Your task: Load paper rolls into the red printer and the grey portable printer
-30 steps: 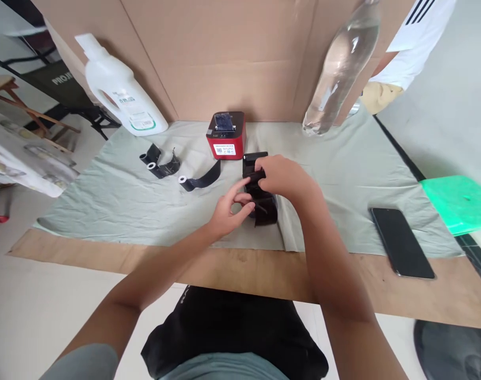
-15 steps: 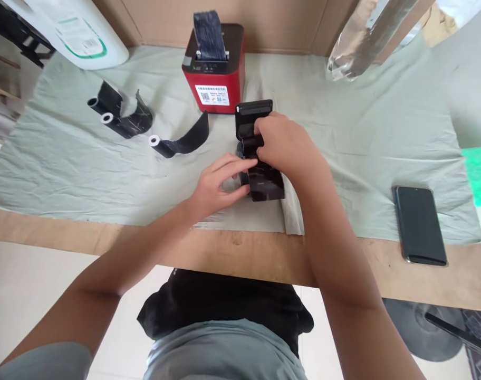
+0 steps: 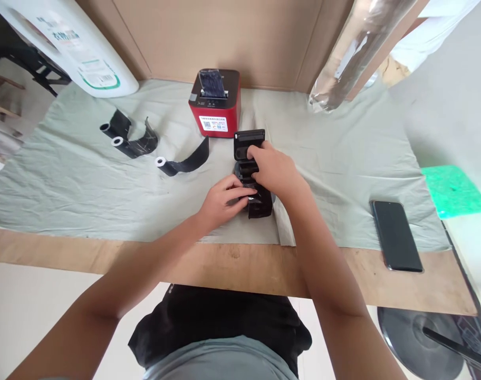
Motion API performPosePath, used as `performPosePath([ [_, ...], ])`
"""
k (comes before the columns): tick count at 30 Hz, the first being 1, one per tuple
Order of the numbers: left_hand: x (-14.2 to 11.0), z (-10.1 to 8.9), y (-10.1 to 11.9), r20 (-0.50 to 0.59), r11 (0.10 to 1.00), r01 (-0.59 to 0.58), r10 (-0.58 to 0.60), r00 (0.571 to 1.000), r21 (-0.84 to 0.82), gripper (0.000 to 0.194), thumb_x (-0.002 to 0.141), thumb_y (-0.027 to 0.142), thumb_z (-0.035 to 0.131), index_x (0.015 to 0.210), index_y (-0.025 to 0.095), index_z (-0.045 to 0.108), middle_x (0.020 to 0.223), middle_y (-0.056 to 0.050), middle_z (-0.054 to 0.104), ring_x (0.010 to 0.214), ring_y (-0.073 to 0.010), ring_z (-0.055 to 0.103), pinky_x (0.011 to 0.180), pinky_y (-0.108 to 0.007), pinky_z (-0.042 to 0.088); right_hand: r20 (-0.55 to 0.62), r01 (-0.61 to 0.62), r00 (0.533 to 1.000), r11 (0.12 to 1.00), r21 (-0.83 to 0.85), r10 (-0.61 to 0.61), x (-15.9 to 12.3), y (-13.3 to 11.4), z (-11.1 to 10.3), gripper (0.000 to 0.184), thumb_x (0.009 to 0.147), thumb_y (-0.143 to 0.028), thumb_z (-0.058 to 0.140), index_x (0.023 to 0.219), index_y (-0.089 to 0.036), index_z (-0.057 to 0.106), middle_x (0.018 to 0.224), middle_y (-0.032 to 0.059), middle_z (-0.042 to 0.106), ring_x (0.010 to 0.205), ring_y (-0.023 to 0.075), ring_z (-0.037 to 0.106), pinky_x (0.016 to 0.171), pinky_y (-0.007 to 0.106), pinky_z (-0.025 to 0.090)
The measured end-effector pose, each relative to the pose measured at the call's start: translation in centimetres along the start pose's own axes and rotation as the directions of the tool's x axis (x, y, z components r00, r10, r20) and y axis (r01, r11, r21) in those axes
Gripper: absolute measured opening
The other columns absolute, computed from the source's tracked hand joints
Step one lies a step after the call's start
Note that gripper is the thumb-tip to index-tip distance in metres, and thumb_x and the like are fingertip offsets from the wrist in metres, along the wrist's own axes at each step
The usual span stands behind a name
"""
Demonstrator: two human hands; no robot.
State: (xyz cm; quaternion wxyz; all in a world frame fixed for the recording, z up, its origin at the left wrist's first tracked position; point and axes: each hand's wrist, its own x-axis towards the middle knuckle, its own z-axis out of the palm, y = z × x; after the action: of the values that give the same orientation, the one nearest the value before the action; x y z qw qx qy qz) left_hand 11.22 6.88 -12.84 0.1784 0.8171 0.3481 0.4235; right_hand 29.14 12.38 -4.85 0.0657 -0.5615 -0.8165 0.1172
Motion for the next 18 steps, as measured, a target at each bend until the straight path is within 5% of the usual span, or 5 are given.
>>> performPosePath([
  [11,-0.2,0.2,0.2,-0.032,0.998,-0.044,0.045,0.998,0.039,0.025,0.1,0.022,0.053,0.106,0.022,0.078,0.082,-0.003,0.063,0.075,-0.0139,0.06,0.072,-0.027,0.049,-0.025,-0.062,0.998,0.998,0.006,0.062,-0.1,-0.9,-1.7,0.015,0.087,-0.022,0.062,0.097,-0.021,0.073,0.108,0.0062,0.068,0.089,0.0207,0.061,0.074,0.031,0.043],
  [14,-0.4,0.3,0.1,-0.006,0.996,-0.046,0.046,0.999,0.071,0.027,0.101,0.022,0.051,0.107,0.023,0.077,0.077,-0.001,0.064,0.068,-0.0118,0.059,0.066,-0.024,0.047,-0.162,-0.066,0.983,0.993,0.102,0.082,-0.6,-1.4,-3.2,0.016,0.093,-0.029,0.057,0.099,-0.021,0.069,0.105,0.0077,0.067,0.089,0.0227,0.06,0.078,0.036,0.046],
  [18,-0.6,0.3,0.2,-0.018,0.986,-0.107,0.11,0.994,0.125,0.028,0.102,0.022,0.05,0.107,0.023,0.077,0.071,0.001,0.065,0.059,-0.0094,0.057,0.058,-0.022,0.043,-0.325,0.052,0.946,0.987,0.15,0.0,-0.2,-1.7,-3.3,0.028,0.097,-0.028,0.047,0.12,-0.024,0.064,0.125,0.0115,0.064,0.112,0.0319,0.054,0.093,0.047,0.044],
])
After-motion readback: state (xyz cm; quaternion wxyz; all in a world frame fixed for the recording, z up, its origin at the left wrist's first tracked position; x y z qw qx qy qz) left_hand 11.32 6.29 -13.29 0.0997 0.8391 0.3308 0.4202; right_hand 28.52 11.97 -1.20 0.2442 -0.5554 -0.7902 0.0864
